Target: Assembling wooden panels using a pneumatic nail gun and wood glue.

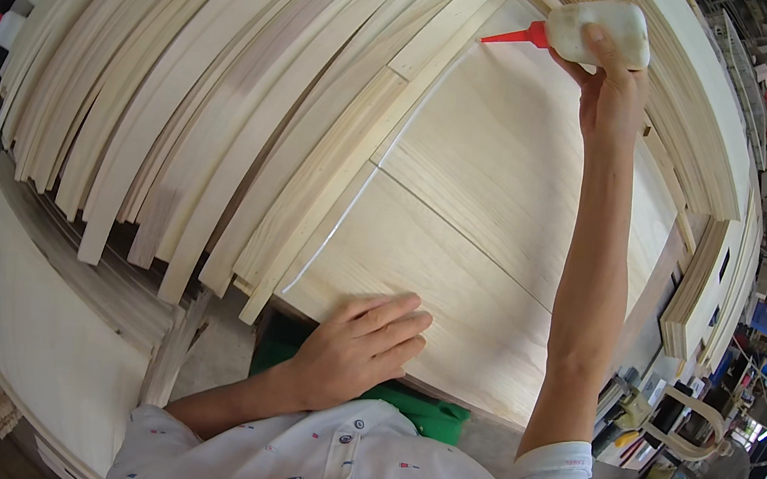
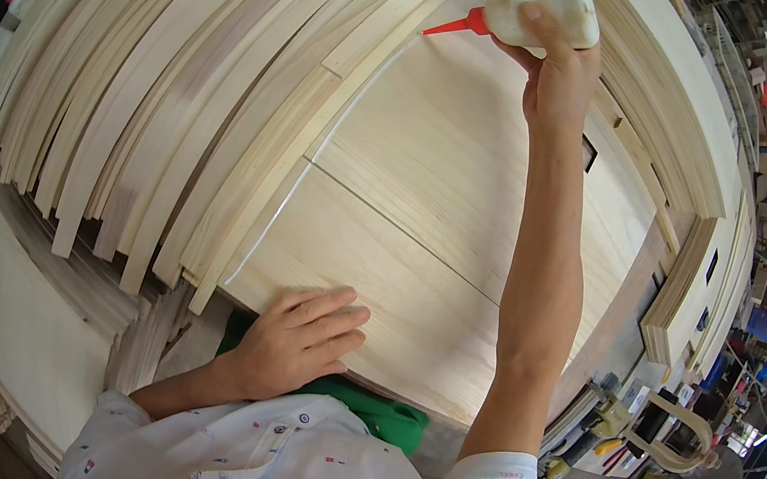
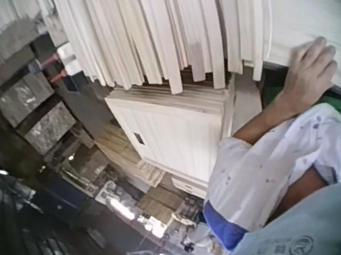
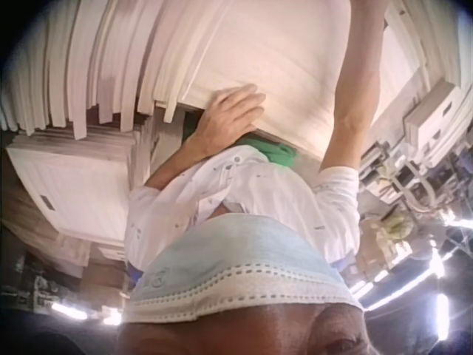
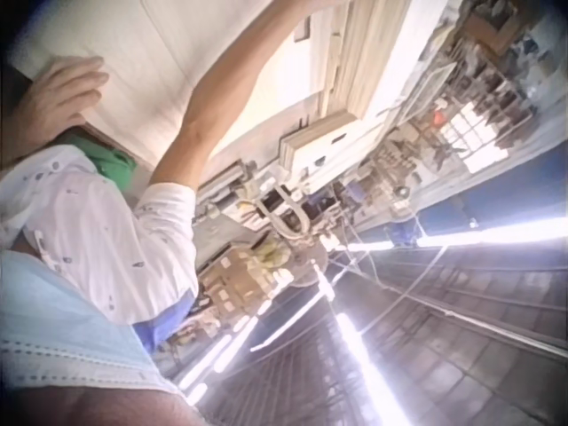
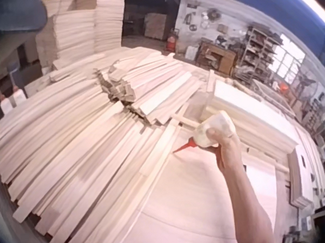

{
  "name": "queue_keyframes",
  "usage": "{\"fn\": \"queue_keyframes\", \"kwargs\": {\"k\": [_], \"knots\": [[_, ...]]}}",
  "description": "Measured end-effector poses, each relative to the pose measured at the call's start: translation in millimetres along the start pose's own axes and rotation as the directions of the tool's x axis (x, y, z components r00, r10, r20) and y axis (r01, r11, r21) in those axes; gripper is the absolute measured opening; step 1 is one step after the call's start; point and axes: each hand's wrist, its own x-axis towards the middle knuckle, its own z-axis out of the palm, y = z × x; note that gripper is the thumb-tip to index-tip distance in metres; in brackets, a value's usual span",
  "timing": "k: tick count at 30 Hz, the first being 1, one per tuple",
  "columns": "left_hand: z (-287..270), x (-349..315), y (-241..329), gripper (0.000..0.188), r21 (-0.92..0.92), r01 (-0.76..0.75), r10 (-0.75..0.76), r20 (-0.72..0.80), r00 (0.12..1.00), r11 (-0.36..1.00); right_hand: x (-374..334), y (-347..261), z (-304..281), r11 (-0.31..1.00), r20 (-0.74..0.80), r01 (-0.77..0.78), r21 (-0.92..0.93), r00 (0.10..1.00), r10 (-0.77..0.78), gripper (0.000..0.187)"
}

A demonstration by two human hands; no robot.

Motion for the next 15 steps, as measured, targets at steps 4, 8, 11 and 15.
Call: {"fn": "queue_keyframes", "kwargs": {"k": [4, 8, 11, 15], "knots": [[-2, 2, 0, 0.042, -0.005, 0.02, -0.02, 0.014, 1.0, 1.0, 27, 7, -16, 0.999, -0.012, 0.02, -0.034, 1.0, -0.021, 0.041], [-3, 3, 2, 0.041, -0.003, 0.027, -0.027, 0.025, 0.999, 1.0, 46, 10, -22, 0.999, -0.076, 0.043, -0.027, 0.996, -0.045, 0.04], [-3, 3, 3, 0.038, 0.023, 0.045, -0.046, 0.031, 0.998, 0.999, 56, 10, -13, 0.998, -0.147, 0.066, 0.0, 0.987, -0.065, 0.032], [-4, 6, 4, 0.034, 0.042, 0.049, -0.052, 0.054, 0.997, 0.998, 68, 18, -18, 0.996, -0.238, 0.088, 0.031, 0.968, -0.078, 0.036]]}}
